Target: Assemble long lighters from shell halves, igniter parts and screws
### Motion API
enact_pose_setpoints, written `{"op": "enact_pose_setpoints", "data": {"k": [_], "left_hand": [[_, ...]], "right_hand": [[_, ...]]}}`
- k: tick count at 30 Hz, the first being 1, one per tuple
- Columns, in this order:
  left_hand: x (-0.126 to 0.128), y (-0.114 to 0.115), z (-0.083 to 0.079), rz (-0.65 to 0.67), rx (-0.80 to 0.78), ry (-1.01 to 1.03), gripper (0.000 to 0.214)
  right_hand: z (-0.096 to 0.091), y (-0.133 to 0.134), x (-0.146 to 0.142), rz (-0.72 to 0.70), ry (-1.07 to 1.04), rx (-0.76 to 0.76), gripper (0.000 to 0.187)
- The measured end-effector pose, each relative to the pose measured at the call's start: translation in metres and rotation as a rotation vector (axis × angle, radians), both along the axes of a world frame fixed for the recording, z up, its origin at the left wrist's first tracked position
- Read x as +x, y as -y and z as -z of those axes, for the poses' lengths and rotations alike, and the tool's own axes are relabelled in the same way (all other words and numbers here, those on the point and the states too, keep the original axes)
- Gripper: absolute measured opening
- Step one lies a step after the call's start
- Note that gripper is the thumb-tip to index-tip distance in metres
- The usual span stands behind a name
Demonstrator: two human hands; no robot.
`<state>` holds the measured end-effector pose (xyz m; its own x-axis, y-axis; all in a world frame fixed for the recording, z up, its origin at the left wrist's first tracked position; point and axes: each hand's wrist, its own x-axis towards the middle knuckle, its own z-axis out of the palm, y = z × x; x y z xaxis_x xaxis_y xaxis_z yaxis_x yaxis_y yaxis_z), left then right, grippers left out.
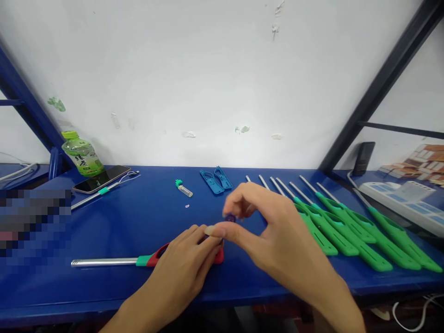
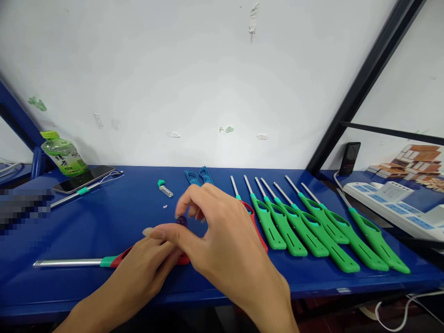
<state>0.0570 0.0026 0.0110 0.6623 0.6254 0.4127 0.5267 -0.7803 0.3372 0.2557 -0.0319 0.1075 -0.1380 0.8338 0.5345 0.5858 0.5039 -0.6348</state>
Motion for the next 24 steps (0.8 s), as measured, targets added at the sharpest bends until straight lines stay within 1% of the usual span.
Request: {"op": "enact_pose_setpoints", "data": {"k": [1, 2, 4, 7, 8, 12, 13, 14, 15, 17, 18, 20, 22, 24], "left_hand": [[0.000, 0.000, 0.000, -0.001, -0.009, -0.001, 0.029], [0.000, 0.001, 0.000, -0.001, -0.020, 0.000, 0.028], [0.000, 0.001, -0.001, 0.004, -0.042, -0.001, 0.027], [0.000, 0.002, 0.000, 0.009, -0.029, -0.005, 0.025], [0.000, 0.002, 0.000, 0.007, -0.010, -0.008, 0.025], [0.000, 0.001, -0.001, 0.002, 0.030, -0.032, 0.027], [0.000, 0.001, -0.001, 0.004, 0.028, -0.034, 0.027], [0.000, 0.001, -0.001, 0.005, 0.024, -0.034, 0.027], [0.000, 0.001, -0.002, 0.005, 0.019, -0.030, 0.027], [0.000, 0.002, -0.002, -0.001, -0.003, -0.027, 0.027], [0.000, 0.002, -0.003, -0.004, -0.018, -0.031, 0.026], [0.000, 0.002, -0.003, -0.007, -0.041, -0.042, 0.026], [0.000, 0.003, -0.002, -0.008, -0.048, -0.051, 0.025], [0.000, 0.002, -0.002, -0.005, -0.042, -0.048, 0.025]], "right_hand": [[0.000, 0.002, 0.003, -0.053, -0.004, -0.018, 0.012], [0.000, 0.003, 0.005, -0.101, -0.004, -0.035, 0.006], [0.001, 0.004, 0.009, -0.147, 0.000, -0.060, 0.011], [0.002, 0.002, 0.007, -0.099, 0.006, -0.069, 0.010], [0.003, 0.001, 0.004, -0.065, 0.006, -0.064, 0.013], [0.003, -0.004, -0.008, 0.079, 0.016, 0.004, 0.049], [0.003, -0.004, -0.009, 0.098, 0.014, 0.015, 0.051], [0.003, -0.004, -0.009, 0.100, 0.008, 0.018, 0.047], [0.003, -0.003, -0.008, 0.083, -0.001, 0.011, 0.037], [0.002, 0.000, -0.003, -0.007, -0.032, -0.013, 0.013], [0.002, 0.001, 0.000, -0.067, -0.047, -0.022, 0.014], [0.001, 0.002, 0.007, -0.160, -0.064, -0.035, 0.022], [0.000, 0.000, 0.010, -0.175, -0.060, -0.042, 0.023], [0.002, -0.003, 0.009, -0.133, -0.040, -0.024, 0.017]]}}
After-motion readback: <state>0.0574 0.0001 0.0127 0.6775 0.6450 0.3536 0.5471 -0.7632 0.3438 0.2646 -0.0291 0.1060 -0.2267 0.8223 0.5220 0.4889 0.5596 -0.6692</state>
